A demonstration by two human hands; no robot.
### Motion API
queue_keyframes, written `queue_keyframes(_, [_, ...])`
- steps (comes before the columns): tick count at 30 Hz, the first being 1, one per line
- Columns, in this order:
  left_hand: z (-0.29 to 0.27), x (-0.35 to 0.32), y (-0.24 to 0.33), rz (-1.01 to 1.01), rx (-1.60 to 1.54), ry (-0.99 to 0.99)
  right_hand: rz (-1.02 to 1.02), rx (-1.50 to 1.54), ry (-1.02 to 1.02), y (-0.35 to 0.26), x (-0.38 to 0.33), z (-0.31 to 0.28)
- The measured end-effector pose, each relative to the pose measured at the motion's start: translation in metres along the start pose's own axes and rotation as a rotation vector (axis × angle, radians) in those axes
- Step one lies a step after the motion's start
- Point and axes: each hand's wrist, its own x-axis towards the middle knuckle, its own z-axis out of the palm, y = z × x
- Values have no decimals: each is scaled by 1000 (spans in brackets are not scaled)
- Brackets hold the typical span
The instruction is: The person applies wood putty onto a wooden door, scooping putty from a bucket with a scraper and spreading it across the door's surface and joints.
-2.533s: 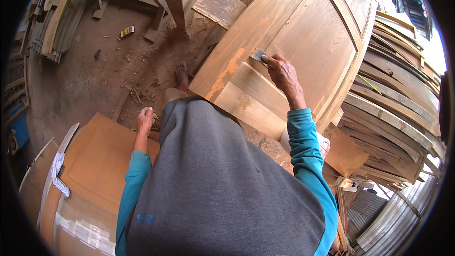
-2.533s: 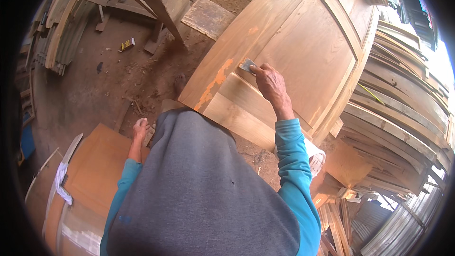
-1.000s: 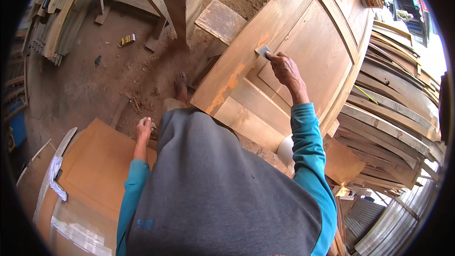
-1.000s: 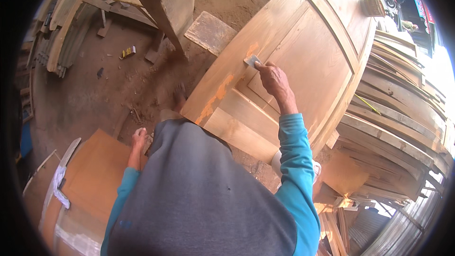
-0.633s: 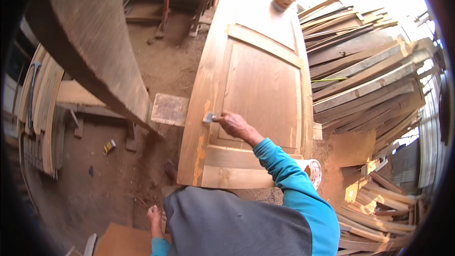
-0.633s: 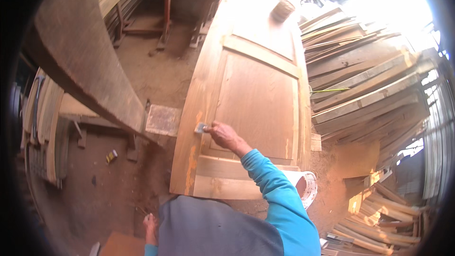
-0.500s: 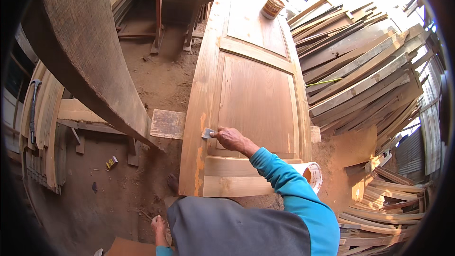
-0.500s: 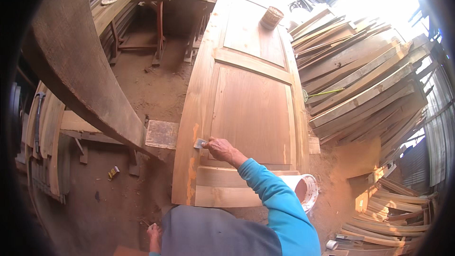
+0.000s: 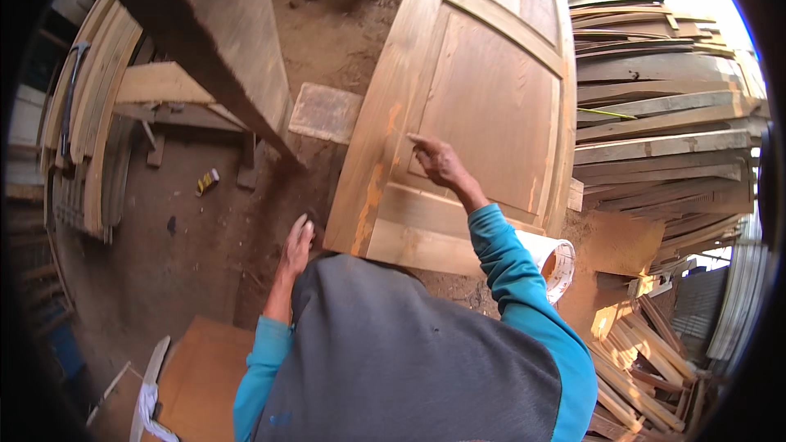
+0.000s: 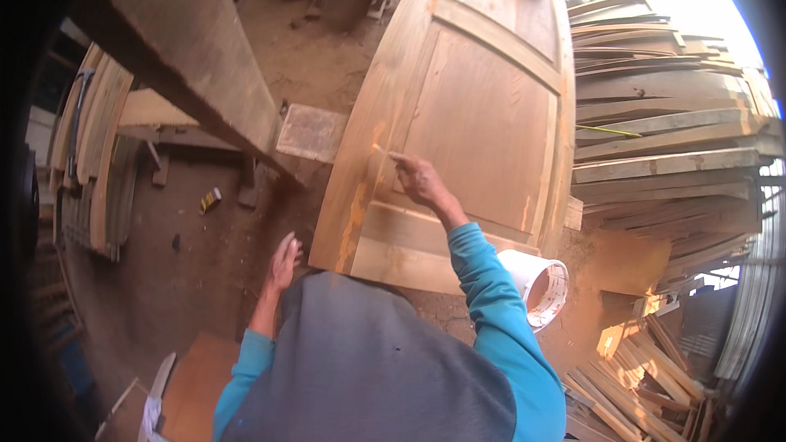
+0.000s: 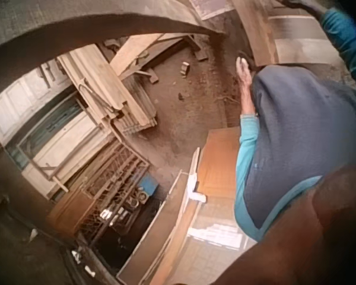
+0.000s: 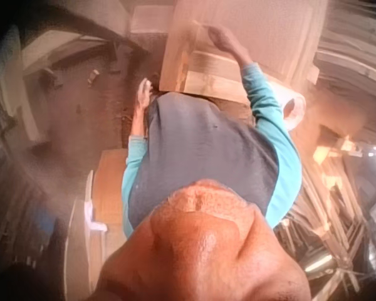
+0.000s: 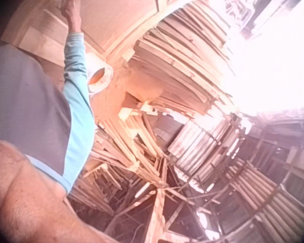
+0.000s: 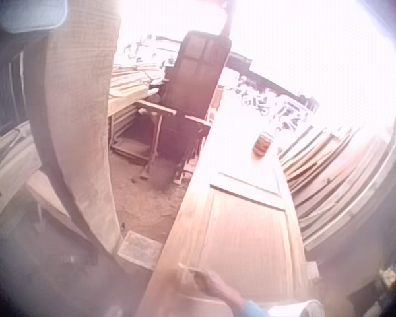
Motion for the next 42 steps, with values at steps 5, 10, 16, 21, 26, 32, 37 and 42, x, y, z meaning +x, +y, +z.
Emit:
queue_keyframes(5, [45,1,69,100,172,-16,-15,-149,-31,-8,1,3])
queue_keyframes(10, [54,-1,61,204,227,-10,-177,-269,14,9,-2,24])
queue_keyframes(16, [50,-4,70,187,233,-33,-257,-671,-97,-1,-15,33])
queue_keyframes(21, [49,3,63,187,267,-56,-132,-665,-178,-44,-9,9])
queue_keyframes(26, [45,3,66,225,229,-114,-104,-659,-177,-19,-1,30])
queue_keyframes(32, [44,-2,52,189,281,-74,-84,-615,-205,-49,19,27])
queue_keyframes(37, [41,8,58,211,243,-138,-69,-719,-373,-57,6,10])
queue_keyframes(42, [41,8,67,151,230,-170,-177,-659,-208,-35,-12,30])
